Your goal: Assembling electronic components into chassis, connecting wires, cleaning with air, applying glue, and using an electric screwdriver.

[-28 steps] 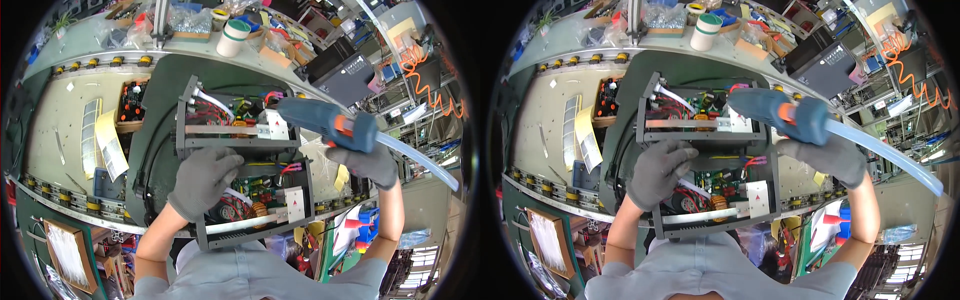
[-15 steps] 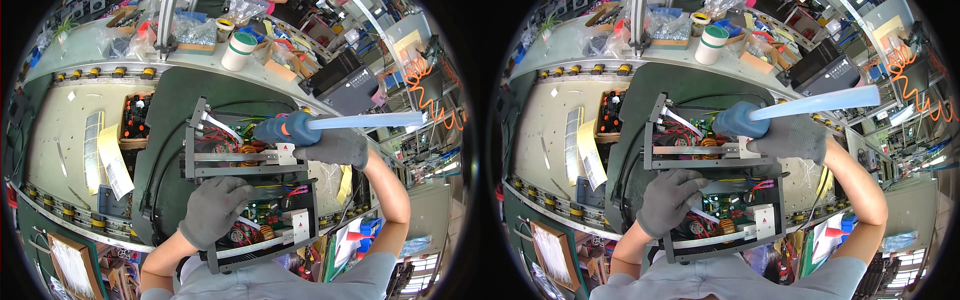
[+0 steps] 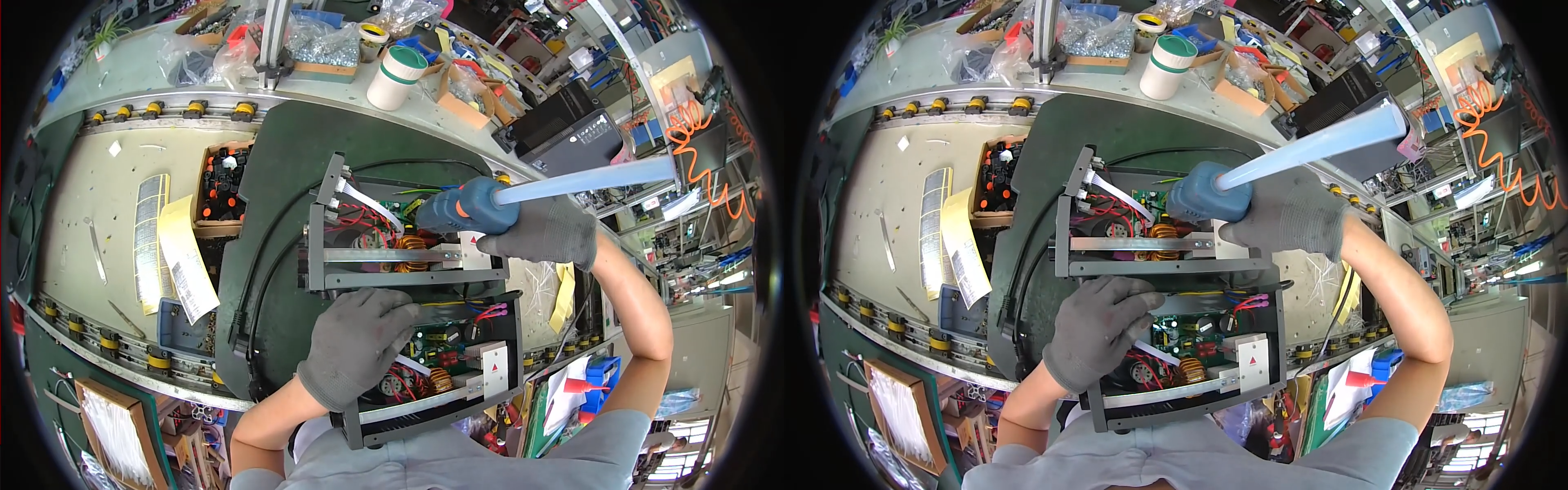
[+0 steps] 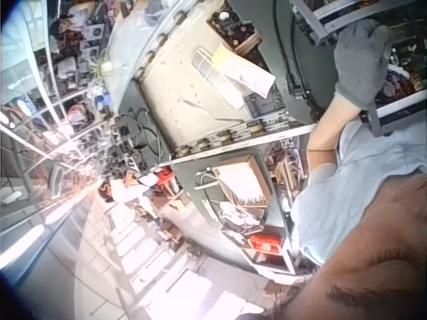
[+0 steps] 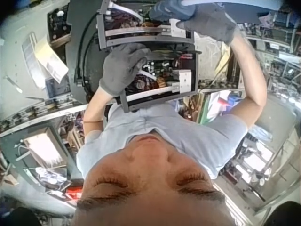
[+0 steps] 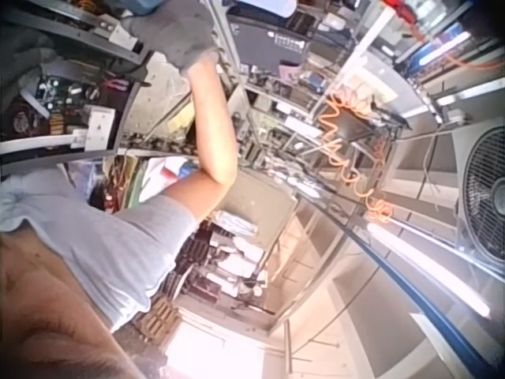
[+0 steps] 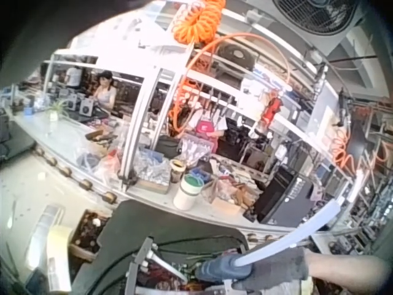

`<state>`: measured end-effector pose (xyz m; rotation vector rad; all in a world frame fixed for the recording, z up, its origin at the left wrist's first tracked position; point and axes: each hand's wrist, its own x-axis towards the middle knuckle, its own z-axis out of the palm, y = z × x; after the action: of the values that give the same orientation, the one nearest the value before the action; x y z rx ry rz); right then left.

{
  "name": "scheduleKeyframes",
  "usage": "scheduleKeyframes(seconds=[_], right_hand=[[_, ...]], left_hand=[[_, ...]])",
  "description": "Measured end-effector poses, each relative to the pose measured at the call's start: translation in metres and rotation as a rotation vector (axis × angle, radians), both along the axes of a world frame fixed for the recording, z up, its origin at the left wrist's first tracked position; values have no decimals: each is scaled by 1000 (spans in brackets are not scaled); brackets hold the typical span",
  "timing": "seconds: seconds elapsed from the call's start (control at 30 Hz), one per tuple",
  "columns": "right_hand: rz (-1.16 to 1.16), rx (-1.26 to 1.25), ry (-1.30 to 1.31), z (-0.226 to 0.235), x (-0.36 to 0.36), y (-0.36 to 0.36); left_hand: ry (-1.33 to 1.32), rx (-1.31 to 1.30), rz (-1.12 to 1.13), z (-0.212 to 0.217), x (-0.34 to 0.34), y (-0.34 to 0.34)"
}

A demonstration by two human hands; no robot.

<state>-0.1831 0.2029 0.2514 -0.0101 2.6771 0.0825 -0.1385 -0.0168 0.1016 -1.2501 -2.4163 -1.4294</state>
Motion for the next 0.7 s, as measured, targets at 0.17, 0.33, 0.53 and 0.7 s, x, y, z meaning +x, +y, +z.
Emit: scheduleKeyframes(seconds=[0.17,0.33,0.53,0.7], right_hand=[[-76,-24,-6,2,6,-4],[-436,-302,-2,28,38,9],[-523,-1004,659,19,173,90],[-849,-918,1409,-6,325,132]], left_hand=[[7,29,21,2,2,0],[-11,9,13,2,5,-3],[-70,-55,19,10,8,4],[-91,-45,0,9,9,6]])
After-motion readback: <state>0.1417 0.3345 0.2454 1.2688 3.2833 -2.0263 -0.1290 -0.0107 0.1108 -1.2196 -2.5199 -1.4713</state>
